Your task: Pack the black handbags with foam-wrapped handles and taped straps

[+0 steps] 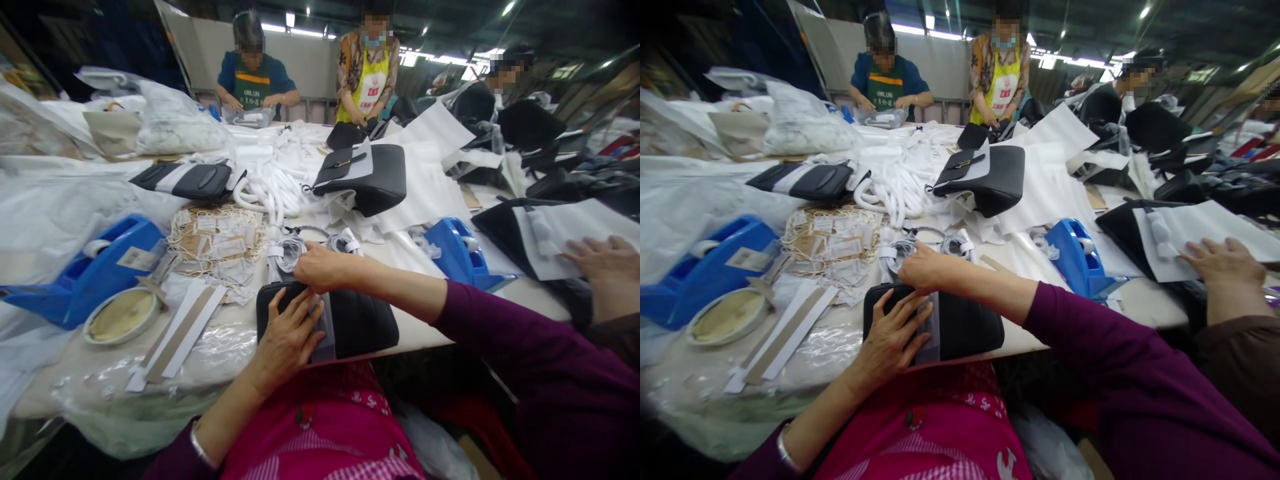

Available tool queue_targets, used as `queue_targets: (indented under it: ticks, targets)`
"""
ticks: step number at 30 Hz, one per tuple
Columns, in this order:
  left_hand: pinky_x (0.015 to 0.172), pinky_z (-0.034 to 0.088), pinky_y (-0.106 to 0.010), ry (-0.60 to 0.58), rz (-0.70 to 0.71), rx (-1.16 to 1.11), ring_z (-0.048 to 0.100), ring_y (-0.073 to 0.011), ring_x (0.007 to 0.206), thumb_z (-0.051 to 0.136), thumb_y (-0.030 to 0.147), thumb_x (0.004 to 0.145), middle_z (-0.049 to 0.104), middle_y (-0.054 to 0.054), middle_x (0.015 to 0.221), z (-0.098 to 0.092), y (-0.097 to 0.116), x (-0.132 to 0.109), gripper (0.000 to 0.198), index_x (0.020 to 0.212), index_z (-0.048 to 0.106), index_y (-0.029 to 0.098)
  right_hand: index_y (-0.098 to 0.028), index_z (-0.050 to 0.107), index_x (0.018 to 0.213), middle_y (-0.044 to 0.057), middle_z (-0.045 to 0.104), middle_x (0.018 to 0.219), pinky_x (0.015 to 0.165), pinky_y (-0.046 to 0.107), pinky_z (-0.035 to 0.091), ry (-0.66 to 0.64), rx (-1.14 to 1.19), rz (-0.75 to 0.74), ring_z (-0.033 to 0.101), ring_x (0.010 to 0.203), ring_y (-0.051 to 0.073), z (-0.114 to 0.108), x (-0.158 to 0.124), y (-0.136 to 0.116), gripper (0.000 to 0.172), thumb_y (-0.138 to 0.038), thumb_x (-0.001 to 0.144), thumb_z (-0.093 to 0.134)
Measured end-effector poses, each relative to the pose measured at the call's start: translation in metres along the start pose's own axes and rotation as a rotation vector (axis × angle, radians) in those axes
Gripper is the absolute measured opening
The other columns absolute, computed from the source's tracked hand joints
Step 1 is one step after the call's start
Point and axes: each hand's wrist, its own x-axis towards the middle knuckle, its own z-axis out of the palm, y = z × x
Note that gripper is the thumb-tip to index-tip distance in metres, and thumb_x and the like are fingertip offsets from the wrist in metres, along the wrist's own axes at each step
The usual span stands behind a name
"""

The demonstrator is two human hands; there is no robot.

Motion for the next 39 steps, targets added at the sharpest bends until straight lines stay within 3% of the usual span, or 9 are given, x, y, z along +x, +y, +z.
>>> queue_targets:
  ticks: [8,12,17,21,25,29,33,36,39]
  targets:
    - [0.115,0.01,-0.058,-0.03,-0.007,-0.032,0.042,-0.0272,0.132,0.046,0.029,0.095,0.058,-0.008,0.134,0.0,-0.001,-0.001,0.038,0.131,0.052,0.021,-0.014,0.073,0.074,0.009,0.069,0.073,0.105,0.043,0.02,0.058,-0.099,0.048,0.059,0.083,0.023,-0.001,0.0,-0.016,0.022,-0.009,0.084,0.053]
    - [0.114,0.011,-0.059,-0.038,-0.013,-0.018,0.041,-0.0273,0.134,0.047,0.03,0.094,0.057,-0.009,0.135,-0.002,0.001,-0.002,0.04,0.133,0.05,0.021,-0.018,0.07,0.064,0.006,0.067,0.067,0.107,0.041,0.02,0.177,-0.023,0.076,0.057,0.088,0.024,0.005,-0.003,-0.017,0.022,-0.006,0.079,0.06]
    - [0.116,0.008,-0.056,-0.031,-0.014,0.015,0.033,-0.0243,0.139,0.046,0.036,0.094,0.053,-0.006,0.14,-0.003,0.002,-0.006,0.047,0.139,0.042,0.023,-0.017,0.071,0.067,0.011,0.068,0.078,0.101,0.042,0.025,0.278,-0.03,0.119,0.053,0.099,0.029,0.017,0.0,0.008,0.011,-0.018,0.065,0.081]
    - [0.117,0.005,-0.053,-0.046,0.004,0.065,0.028,-0.0226,0.142,0.041,0.039,0.096,0.049,-0.006,0.143,-0.006,0.001,-0.008,0.051,0.144,0.035,0.021,-0.016,0.067,0.058,0.011,0.066,0.07,0.092,0.042,0.029,0.149,0.02,0.181,0.055,0.09,0.029,0.024,0.016,0.034,0.027,-0.032,0.055,0.088]
    - [0.117,0.006,-0.051,-0.062,0.022,0.101,0.027,-0.0232,0.142,0.039,0.04,0.097,0.047,-0.008,0.145,-0.008,0.001,-0.01,0.052,0.143,0.036,0.018,-0.017,0.062,0.051,0.011,0.065,0.065,0.089,0.04,0.03,0.074,0.055,0.267,0.057,0.087,0.029,0.018,0.028,0.053,0.028,-0.027,0.053,0.088]
    - [0.117,0.003,-0.052,-0.04,0.044,0.092,0.025,-0.0234,0.143,0.037,0.041,0.097,0.047,-0.009,0.144,-0.007,-0.002,-0.011,0.053,0.143,0.036,0.016,-0.014,0.066,0.06,0.013,0.067,0.074,0.088,0.041,0.03,0.311,-0.014,0.423,0.06,0.087,0.028,-0.007,0.038,0.056,0.012,-0.01,0.068,0.073]
    - [0.118,0.003,-0.05,0.015,0.062,0.055,0.029,-0.0233,0.14,0.038,0.041,0.096,0.051,-0.01,0.141,0.001,-0.008,-0.013,0.051,0.14,0.04,0.015,-0.013,0.07,0.075,0.013,0.069,0.087,0.081,0.037,0.036,0.456,0.074,0.411,0.063,0.083,0.024,-0.039,0.074,0.03,0.014,-0.012,0.081,0.058]
    - [0.118,0.007,-0.049,0.066,0.078,0.039,0.032,-0.0233,0.138,0.04,0.043,0.094,0.054,-0.008,0.138,0.009,-0.014,-0.014,0.05,0.137,0.043,0.016,-0.017,0.073,0.084,0.008,0.071,0.092,0.072,0.027,0.04,0.379,0.372,0.354,0.064,0.088,0.021,-0.05,0.122,0.002,0.015,-0.014,0.079,0.059]
    - [0.117,0.013,-0.049,0.08,0.099,0.061,0.031,-0.0235,0.138,0.042,0.044,0.093,0.052,-0.007,0.139,0.016,-0.019,-0.015,0.053,0.137,0.041,0.016,-0.019,0.074,0.089,0.006,0.072,0.094,0.069,0.022,0.042,0.294,0.464,0.343,0.065,0.089,0.018,-0.05,0.172,-0.018,0.021,-0.012,0.077,0.058]
